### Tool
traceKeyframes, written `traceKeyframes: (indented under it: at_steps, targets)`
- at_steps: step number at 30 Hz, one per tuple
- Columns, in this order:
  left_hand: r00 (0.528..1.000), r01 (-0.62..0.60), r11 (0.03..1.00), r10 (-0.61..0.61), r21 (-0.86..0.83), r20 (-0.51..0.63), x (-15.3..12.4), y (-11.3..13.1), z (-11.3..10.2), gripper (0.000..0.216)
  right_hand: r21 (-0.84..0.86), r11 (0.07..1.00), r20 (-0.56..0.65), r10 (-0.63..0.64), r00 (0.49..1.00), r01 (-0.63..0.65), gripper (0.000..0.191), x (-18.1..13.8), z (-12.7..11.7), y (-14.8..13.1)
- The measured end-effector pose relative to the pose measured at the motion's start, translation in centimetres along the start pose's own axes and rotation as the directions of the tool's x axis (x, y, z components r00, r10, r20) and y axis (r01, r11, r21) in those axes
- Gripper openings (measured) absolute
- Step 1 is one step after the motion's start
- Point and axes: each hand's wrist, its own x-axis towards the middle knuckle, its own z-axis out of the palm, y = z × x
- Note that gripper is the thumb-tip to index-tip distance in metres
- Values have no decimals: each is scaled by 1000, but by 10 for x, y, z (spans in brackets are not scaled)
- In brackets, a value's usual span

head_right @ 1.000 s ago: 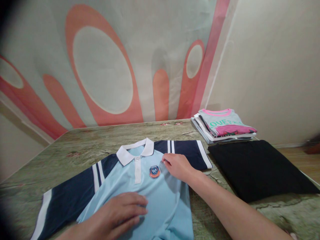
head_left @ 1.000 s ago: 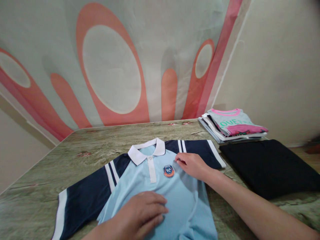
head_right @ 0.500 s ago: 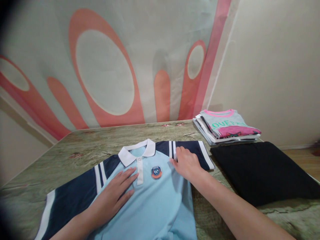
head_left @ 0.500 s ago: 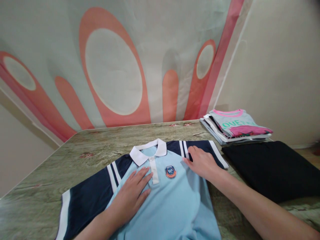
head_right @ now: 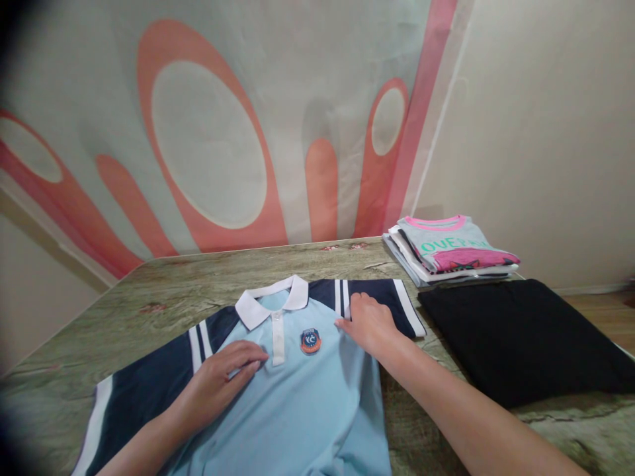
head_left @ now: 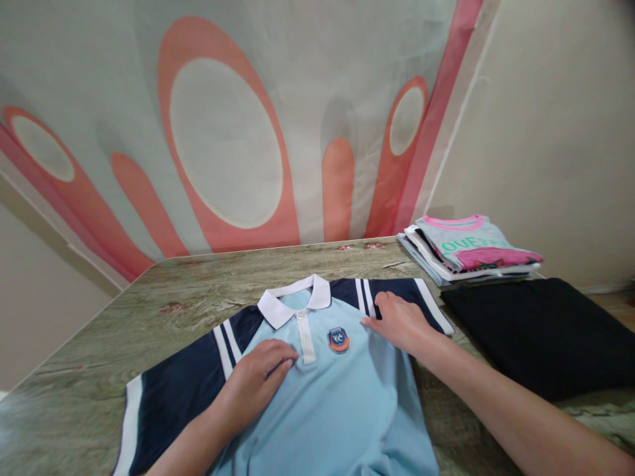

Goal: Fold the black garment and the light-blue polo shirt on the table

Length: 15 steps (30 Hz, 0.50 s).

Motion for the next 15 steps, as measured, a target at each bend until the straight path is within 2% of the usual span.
traceKeyframes:
  at_steps: [5, 10, 13, 15]
  targets:
    - [999, 23, 1000, -23, -6, 35, 2, 2, 0, 26, 103, 991, 40, -85, 996, 80, 15, 2, 3, -4]
    - [996, 81, 995, -79, -61, 38, 3, 4, -2, 26, 168, 975, -82, -134, 988, 146, 6, -3, 10, -9]
    - [977, 210, 966, -203, -149, 62, 3, 4, -3, 26, 305, 945, -128, -85, 988, 121, 8, -2, 12, -7]
    - [942, 336, 894, -315, -295, 120, 5, 4, -4, 36, 447, 888, -130, -50, 990, 104, 10, 1, 13, -6]
